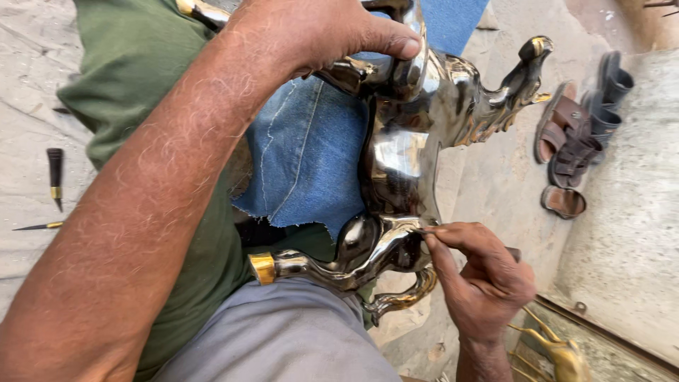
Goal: The person sits on the ground with a brass horse figurine on their lap and engraves fine details into its body, mane and legs using a small handheld graver, rotating the figurine to reach different surfaces. They occasionally reposition the figurine and continue cutting decorative lines into the polished metal.
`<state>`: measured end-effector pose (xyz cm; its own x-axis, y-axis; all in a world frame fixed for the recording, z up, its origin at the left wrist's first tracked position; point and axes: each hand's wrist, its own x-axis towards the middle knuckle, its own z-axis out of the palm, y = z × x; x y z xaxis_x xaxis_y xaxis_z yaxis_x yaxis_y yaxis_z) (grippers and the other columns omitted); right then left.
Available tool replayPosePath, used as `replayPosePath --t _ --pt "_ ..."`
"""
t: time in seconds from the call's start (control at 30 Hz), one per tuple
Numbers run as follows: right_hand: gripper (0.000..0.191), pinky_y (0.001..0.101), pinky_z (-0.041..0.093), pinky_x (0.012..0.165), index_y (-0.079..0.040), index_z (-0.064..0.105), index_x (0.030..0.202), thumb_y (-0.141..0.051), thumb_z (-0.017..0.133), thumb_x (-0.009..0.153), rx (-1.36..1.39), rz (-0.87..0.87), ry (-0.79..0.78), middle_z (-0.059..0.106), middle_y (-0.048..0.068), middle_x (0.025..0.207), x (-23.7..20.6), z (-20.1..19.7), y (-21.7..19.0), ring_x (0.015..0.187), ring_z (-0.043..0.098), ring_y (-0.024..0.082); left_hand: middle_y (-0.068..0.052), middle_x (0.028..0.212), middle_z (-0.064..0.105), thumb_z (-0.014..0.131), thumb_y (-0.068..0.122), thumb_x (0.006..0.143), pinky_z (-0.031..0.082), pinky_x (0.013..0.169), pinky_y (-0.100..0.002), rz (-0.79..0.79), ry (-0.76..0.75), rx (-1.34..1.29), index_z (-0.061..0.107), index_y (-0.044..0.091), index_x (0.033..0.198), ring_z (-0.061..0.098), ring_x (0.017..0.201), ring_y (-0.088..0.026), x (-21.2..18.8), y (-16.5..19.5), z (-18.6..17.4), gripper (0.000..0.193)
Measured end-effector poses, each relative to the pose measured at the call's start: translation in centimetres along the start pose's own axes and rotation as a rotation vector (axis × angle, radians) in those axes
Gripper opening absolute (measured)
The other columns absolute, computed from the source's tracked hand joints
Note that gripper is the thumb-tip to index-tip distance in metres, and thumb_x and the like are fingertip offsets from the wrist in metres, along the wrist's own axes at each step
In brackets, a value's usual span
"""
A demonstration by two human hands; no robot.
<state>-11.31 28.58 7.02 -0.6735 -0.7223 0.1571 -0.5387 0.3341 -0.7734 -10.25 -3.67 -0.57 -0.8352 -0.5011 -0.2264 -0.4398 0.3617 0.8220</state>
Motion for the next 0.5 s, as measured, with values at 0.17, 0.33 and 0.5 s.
replayPosePath --t 0.17,0.33,0.5 --pt "0.019 0.0253 0.062 0.082 0.007 0.071 0.104 0.013 0.077 0.087 -0.109 0.037 -0.098 0.074 0.014 0.099 0.9 -0.5 -0.8 0.091 0.072 0.014 -0.013 0.076 0.071 0.08 0.071 0.074 0.056 0.064 -0.045 0.019 0.063 -0.029 0.076 0.012 0.104 0.07 0.067 -0.027 -0.4 0.0 0.1 0.067" --pt "0.019 0.0234 0.062 0.076 0.005 0.072 0.104 0.01 0.079 0.087 -0.211 0.025 -0.097 0.075 0.013 0.096 1.0 -0.1 -1.7 0.086 0.073 0.013 -0.016 0.078 0.072 0.083 0.069 0.077 0.054 0.063 -0.047 0.286 0.214 -0.035 0.077 0.006 0.101 0.07 0.067 -0.031 0.1 -1.0 0.9 0.068" --pt "0.018 0.0227 0.061 0.075 0.004 0.074 0.103 0.008 0.08 0.087 -0.287 0.033 -0.136 0.076 0.011 0.095 1.3 0.2 -2.2 0.085 0.073 0.012 -0.016 0.074 0.071 0.082 0.071 0.077 0.055 0.063 -0.046 0.27 0.241 -0.026 0.077 0.004 0.097 0.07 0.065 -0.031 -0.4 -1.5 1.3 0.07"
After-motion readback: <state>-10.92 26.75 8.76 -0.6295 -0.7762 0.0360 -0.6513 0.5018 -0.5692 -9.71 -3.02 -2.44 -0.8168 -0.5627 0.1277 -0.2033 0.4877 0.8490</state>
